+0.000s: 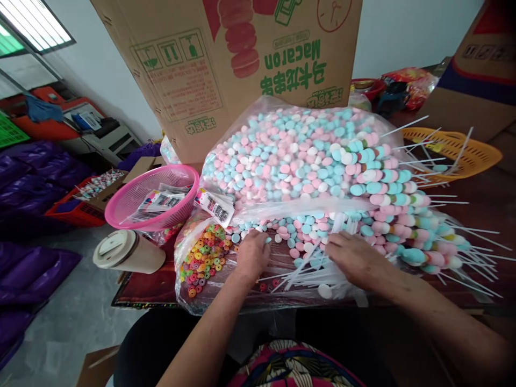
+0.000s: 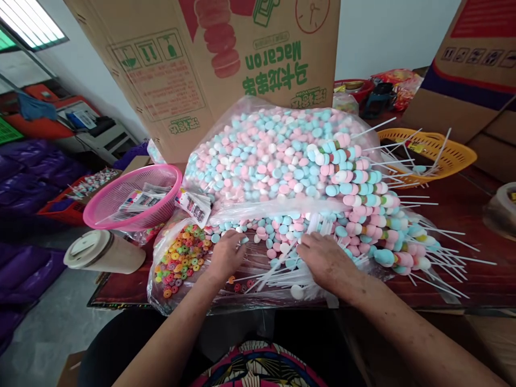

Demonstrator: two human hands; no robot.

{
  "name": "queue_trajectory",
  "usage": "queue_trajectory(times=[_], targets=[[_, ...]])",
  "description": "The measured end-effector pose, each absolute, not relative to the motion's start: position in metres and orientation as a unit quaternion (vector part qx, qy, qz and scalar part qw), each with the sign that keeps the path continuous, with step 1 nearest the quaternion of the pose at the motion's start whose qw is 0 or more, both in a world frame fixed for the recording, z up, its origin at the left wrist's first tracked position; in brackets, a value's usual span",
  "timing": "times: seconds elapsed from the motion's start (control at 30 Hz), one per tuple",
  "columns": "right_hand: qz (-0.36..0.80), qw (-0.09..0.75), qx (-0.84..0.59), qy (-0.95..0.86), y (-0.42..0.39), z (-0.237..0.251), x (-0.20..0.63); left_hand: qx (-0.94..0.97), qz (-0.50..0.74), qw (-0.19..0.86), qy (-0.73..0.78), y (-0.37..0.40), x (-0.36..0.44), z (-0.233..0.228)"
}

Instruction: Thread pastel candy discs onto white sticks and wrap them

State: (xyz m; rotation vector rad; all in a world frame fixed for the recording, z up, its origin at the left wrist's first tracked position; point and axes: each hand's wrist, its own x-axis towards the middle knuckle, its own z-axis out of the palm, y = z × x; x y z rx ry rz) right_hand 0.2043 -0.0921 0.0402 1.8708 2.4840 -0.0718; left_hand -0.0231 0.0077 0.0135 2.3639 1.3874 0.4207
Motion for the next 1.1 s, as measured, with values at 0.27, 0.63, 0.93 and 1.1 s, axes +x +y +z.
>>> queue_trajectory(times=[0.27,0.63,0.93,1.1], targets=[[-0.106,0.065,0.64,0.759,-0.082,0.064,0.201,0.495,0.325,0.593,0.545,-0.011,-0.061,0.005],[-0.1,0.022,0.704,0.702,-0.007,0.049,0.124,0.396,0.362,0.68,0.499,-0.025,-0.06,0.021],[-0.077,-0.006,0.684,0.725,-0.019,0.033,0.12,0.395,0.399,0.66,0.499,-0.028,-0.063,0.023],[-0.106,-0.131,0.664,0.728,-0.036,0.059,0.112,0.36,0.417,0.66,0.51,-0.028,-0.054,0.025]])
